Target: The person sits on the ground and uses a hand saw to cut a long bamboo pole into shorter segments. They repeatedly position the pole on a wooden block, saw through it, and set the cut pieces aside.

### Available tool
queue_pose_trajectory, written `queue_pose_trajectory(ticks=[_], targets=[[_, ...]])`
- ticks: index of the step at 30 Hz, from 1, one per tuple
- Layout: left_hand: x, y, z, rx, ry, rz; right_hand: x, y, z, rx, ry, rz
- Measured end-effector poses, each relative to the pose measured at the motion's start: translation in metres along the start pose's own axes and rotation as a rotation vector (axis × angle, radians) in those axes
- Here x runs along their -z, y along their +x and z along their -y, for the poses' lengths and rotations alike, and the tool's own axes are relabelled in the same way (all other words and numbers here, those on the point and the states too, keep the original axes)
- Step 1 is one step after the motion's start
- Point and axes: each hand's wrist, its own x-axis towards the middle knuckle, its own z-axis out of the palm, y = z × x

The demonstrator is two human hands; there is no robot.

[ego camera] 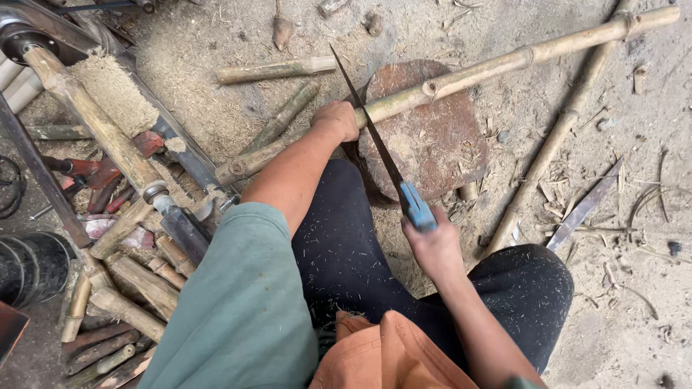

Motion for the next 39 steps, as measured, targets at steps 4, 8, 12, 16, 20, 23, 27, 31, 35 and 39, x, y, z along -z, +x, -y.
queue_pose_trajectory(ticks=[4, 8, 12, 16, 20, 23, 27, 31, 35, 39], targets=[[0.006, -0.006, 0.001, -0.018, -0.014, 0.009, 0.037, -0.116, -0.07, -0.057, 0.033, -0.152], [0.005, -0.004, 0.0, -0.017, 0.004, 0.048, 0.03, -0.096, -0.074, 0.063, -0.019, -0.173], [0.0, 0.011, 0.002, -0.05, 0.026, -0.007, -0.015, 0.033, 0.003, 0.197, 0.117, -0.085], [-0.013, 0.008, 0.005, -0.028, -0.044, -0.047, -0.009, 0.023, 0.002, 0.194, 0.031, -0.106], [-0.001, 0.0, 0.008, -0.047, -0.068, -0.033, 0.027, -0.098, -0.077, 0.057, 0.069, -0.178], [0.001, -0.001, 0.005, -0.061, -0.029, -0.008, 0.035, -0.112, -0.089, -0.015, -0.053, -0.199], [-0.006, -0.001, 0.0, -0.025, -0.01, 0.019, 0.004, -0.011, -0.032, -0.052, -0.118, -0.11], [0.003, 0.0, 0.006, -0.027, -0.039, -0.042, -0.019, 0.041, 0.015, 0.225, 0.06, -0.123], [-0.001, -0.004, 0.006, -0.055, -0.071, -0.063, 0.008, -0.044, -0.044, 0.361, 0.06, -0.199], [-0.014, -0.007, 0.008, -0.055, -0.104, -0.019, 0.028, -0.092, -0.062, -0.044, 0.034, -0.142]])
